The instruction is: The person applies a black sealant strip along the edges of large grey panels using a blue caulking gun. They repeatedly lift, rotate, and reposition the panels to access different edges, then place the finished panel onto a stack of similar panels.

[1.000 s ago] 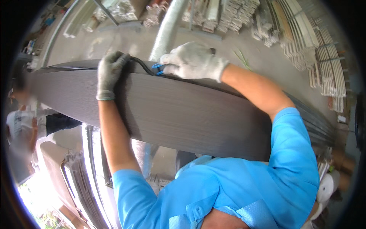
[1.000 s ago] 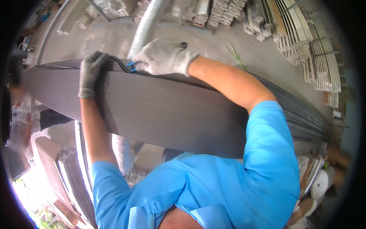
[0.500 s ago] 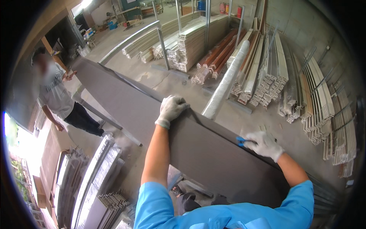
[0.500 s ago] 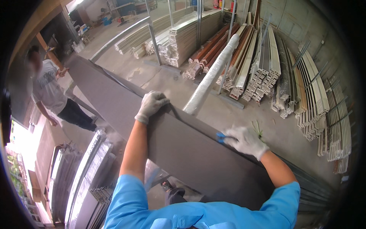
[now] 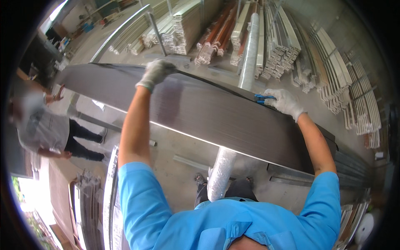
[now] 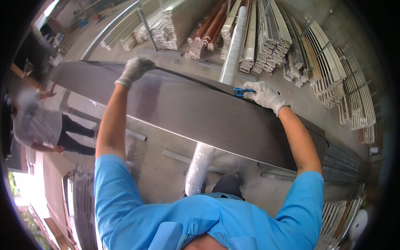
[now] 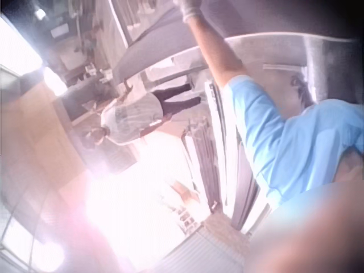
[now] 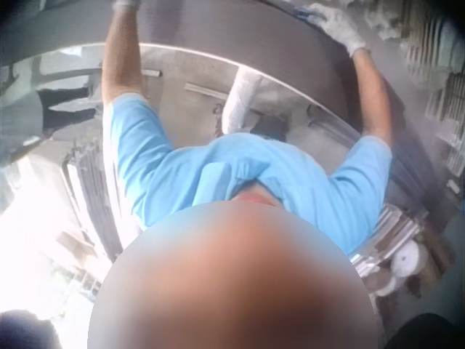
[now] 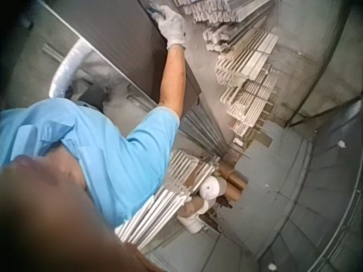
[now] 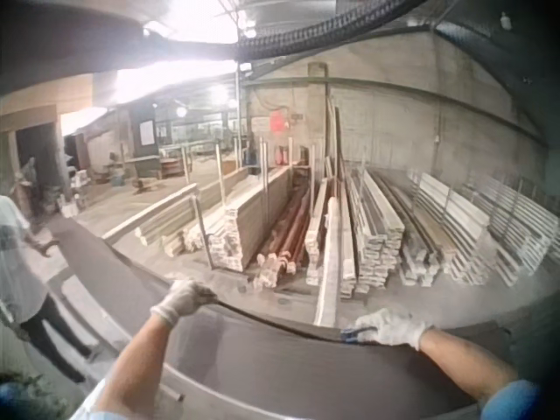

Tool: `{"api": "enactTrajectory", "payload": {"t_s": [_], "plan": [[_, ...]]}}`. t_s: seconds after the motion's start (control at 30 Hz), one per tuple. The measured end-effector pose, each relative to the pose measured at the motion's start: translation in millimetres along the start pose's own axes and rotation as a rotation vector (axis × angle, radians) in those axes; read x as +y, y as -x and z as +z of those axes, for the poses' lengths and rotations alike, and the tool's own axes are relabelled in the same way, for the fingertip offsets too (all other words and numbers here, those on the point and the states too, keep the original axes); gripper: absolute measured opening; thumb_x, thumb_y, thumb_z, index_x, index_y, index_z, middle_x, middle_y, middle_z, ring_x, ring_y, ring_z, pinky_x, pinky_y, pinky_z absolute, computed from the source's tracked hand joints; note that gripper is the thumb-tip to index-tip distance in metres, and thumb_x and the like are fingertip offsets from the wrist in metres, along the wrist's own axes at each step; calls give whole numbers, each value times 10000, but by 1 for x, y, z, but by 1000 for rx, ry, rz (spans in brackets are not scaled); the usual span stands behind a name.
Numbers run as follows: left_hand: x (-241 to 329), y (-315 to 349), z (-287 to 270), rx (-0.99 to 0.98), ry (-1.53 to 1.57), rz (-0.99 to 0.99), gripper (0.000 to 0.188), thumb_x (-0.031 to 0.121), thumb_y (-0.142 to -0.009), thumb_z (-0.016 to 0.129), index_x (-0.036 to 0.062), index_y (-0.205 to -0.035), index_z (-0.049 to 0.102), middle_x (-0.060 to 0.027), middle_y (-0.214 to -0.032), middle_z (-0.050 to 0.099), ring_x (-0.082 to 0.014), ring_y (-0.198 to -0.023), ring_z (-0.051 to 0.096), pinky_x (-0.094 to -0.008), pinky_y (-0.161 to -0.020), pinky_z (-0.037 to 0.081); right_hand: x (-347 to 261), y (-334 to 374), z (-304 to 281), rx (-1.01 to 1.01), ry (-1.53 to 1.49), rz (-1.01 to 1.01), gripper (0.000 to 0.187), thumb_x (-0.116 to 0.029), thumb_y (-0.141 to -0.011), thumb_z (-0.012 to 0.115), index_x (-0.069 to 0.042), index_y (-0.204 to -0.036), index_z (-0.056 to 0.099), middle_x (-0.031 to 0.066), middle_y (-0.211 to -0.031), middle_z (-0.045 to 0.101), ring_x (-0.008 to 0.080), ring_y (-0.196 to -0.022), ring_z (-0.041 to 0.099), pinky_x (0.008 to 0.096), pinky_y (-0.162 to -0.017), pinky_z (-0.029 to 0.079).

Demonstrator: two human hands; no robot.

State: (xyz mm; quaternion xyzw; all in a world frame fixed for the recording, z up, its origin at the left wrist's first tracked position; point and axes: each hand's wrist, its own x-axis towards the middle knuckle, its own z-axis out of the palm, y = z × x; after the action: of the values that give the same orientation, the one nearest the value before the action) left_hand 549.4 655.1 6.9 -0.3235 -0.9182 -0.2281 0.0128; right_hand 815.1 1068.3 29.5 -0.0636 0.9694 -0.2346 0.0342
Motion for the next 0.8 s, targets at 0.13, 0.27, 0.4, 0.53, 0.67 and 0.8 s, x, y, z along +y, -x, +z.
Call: {"api": "enactTrajectory", "payload": {"t_s": [0.13, 0.27, 0.4, 0.53, 0.67, 0.8], "plan": [[-57, 10, -8, 130, -150, -39, 225, 322, -863, 795, 144, -999, 812, -79, -947, 779, -230, -904, 733, -364, -857, 546, 1, -2, 4, -20, 16, 134, 371, -294, -910, 759, -61, -1194, 704, 167, -1147, 728, 344, -1053, 695, 399, -900, 537], [-83, 10, 13, 187, 354, -342, 206, 212, -834, 819, 29, -919, 782, -83, -811, 755, -127, -751, 681, -300, -726, 536, 10, -7, 10, 53, -21, -19, 340, -275, -889, 771, -73, -1158, 723, 153, -1111, 742, 326, -1031, 707, 395, -873, 547], [-82, 5, 21, 191, 514, -251, 194, 161, -815, 824, -11, -805, 735, -56, -704, 705, -72, -651, 606, -285, -617, 493, 13, -23, 18, 109, 6, -70, 279, -252, -871, 774, -76, -1086, 744, 121, -1049, 762, 320, -934, 731, 392, -811, 567], [-76, 5, 22, 173, 307, -253, 235, 253, -829, 806, 23, -852, 770, -96, -753, 745, -152, -683, 684, -342, -688, 539, -9, -64, 40, 90, 49, -127, 261, -288, -887, 754, -113, -1081, 754, 113, -1008, 761, 307, -884, 730, 389, -769, 564], [-72, 7, 21, 231, 157, -257, 273, 334, -794, 782, 88, -912, 795, -173, -866, 744, -318, -797, 740, -405, -787, 568, -67, -151, 69, 162, 52, -352, 306, -407, -908, 713, -164, -1090, 748, 102, -950, 757, 308, -871, 723, 422, -757, 553], [-60, 8, 18, 284, 11, -194, 251, 385, -791, 732, 143, -818, 791, -142, -868, 744, -338, -853, 700, -441, -834, 536, -120, -216, 90, 108, 131, -293, 276, -433, -934, 664, -213, -1083, 736, 108, -838, 720, 348, -846, 703, 450, -768, 539]]}}
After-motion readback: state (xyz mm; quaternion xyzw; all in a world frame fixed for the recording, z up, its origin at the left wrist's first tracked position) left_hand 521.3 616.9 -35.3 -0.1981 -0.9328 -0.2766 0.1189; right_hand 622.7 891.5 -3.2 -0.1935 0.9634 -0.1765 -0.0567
